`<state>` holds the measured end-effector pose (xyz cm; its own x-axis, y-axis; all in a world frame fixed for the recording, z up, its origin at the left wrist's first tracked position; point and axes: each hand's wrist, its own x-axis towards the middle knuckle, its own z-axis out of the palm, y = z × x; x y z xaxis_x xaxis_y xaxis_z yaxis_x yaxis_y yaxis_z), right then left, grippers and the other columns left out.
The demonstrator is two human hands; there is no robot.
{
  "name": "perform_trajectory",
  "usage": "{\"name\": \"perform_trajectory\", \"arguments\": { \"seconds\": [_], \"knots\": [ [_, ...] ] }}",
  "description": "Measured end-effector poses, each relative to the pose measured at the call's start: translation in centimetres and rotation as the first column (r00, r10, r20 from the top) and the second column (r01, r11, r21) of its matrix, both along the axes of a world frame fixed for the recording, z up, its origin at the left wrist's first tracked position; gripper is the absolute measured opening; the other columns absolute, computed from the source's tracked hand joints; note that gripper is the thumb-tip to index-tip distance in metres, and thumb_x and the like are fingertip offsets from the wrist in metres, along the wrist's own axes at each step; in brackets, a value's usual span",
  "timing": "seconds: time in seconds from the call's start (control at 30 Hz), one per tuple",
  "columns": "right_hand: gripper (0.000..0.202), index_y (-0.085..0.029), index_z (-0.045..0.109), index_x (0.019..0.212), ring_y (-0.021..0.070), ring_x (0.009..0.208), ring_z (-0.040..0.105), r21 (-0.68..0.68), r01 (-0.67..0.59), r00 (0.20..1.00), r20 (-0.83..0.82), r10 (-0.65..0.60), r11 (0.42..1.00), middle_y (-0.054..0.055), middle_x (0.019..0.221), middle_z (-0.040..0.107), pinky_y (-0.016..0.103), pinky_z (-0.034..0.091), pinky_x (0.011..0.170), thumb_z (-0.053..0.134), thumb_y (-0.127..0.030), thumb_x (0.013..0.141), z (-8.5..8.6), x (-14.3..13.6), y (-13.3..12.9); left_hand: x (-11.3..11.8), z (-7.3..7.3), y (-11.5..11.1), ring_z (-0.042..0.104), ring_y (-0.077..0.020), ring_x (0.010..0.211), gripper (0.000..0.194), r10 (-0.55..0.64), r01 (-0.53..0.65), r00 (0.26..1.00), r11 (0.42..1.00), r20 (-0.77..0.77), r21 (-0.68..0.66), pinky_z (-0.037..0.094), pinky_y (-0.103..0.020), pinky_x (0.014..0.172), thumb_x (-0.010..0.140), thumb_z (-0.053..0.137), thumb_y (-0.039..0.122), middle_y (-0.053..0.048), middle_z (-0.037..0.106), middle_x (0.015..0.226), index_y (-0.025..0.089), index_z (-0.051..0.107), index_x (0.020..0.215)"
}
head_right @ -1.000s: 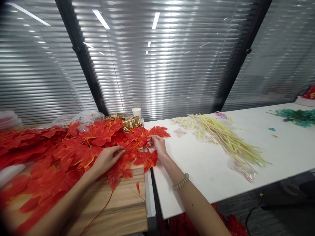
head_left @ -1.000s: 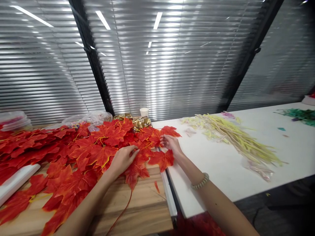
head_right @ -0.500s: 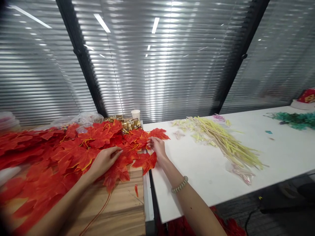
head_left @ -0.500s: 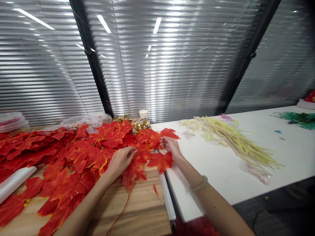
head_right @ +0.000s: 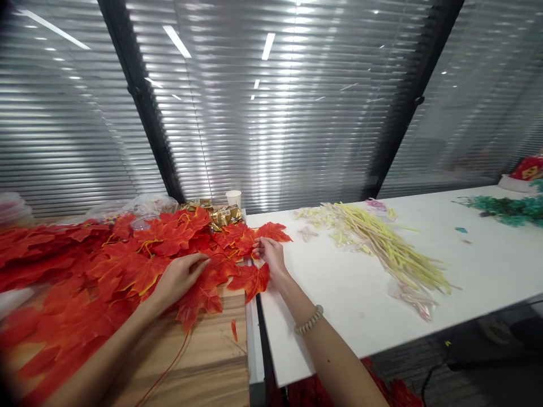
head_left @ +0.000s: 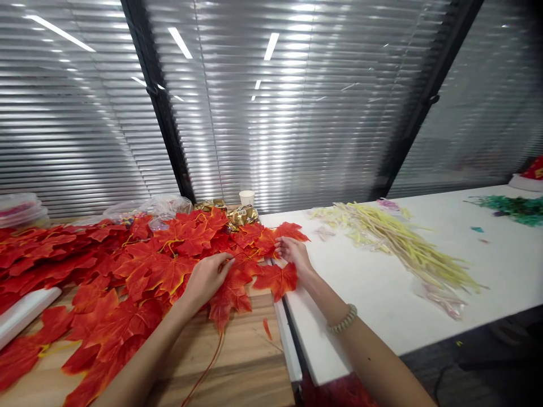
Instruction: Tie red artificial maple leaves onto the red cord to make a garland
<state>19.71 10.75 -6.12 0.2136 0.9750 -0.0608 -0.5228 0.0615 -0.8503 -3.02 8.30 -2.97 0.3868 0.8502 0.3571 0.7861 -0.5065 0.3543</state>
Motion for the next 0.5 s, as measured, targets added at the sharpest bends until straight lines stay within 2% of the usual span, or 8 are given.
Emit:
{"name": "perform_trajectory", "arguments": {
  "seconds": [0.5],
  "knots": [
    [0.012,-0.013,0.06,0.063,0.0094,0.048,0.052,0.017,-0.016,1.0,-0.009,0.016,1.0,0.002,0.055,0.06,0.021,0.041,0.048,0.063,-0.025,0.062,-0.06,0.04,-0.01,0.03,0.16,-0.24,0.061,-0.0195,0.078,0.03,0.011,-0.011,0.999,1.0,-0.034,-0.004,0.042,-0.026,0.066,0.087,0.035,0.035,-0.005,0.067,0.089,0.02,0.06,0.092]
  ]
}}
